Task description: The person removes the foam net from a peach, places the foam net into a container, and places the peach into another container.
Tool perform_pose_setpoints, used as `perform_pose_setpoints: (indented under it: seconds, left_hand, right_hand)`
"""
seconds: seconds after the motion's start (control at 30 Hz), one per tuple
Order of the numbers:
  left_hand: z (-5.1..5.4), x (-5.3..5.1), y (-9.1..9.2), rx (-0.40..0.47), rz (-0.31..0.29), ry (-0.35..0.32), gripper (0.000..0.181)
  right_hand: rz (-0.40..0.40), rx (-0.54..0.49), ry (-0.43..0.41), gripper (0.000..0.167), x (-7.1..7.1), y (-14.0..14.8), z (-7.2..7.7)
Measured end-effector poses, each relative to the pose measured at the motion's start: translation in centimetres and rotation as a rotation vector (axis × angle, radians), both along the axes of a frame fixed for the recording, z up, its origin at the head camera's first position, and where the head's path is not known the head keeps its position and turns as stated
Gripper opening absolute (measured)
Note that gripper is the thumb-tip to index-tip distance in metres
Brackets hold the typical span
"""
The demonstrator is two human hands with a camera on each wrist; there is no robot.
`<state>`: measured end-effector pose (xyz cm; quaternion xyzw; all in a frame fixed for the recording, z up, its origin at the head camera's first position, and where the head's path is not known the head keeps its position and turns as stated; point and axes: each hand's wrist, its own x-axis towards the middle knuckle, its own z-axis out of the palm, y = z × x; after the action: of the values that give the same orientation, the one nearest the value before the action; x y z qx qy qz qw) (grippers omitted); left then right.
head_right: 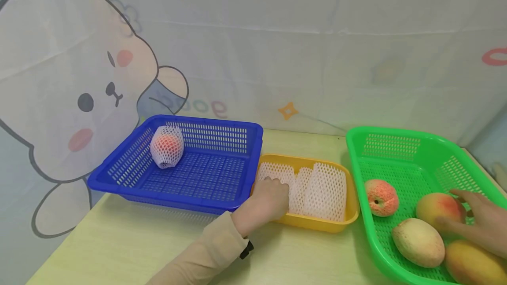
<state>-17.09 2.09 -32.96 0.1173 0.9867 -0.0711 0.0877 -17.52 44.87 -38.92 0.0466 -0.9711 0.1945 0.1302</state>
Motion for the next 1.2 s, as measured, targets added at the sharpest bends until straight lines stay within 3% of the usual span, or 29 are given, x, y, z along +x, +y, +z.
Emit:
perform_pose_setpoints:
  seconds: [0.23, 0.4, 0.87, 1.0, 1.07, 1.2]
  left_hand:
    - [0.3, 0.2, -0.5, 0.011, -0.013, 0.018, 0.022]
    - [-0.1, 0.4, -0.8, 0.032, -0.042, 0.094, 0.025]
    - [-0.5, 0.9, -0.9, 0.075, -0.110, 0.248, 0.025]
    - [-0.4, 1.2, -0.9, 0.075, -0.127, 0.287, 0.024]
    - [-0.4, 1.3, -1.0, 0.077, -0.133, 0.301, 0.024]
    - [-0.4, 1.5, -1.0, 0.087, -0.143, 0.307, 0.024]
  right_hand:
    - [-0.017, 0.048, 0.028, 0.082, -0.4, 0.4, -0.1]
    - [-0.048, 0.032, 0.029, 0.081, -0.8, 1.7, -1.1]
    - [-0.101, 0.030, 0.224, 0.071, -1.8, 3.8, -3.5]
    - [-0.108, -0.004, 0.200, 0.071, -2.1, 4.6, -4.1]
    - [-0.109, -0.009, 0.189, 0.072, -2.0, 4.7, -4.1]
    - [-0.117, -0.013, 0.182, 0.066, -0.6, 2.5, -2.3]
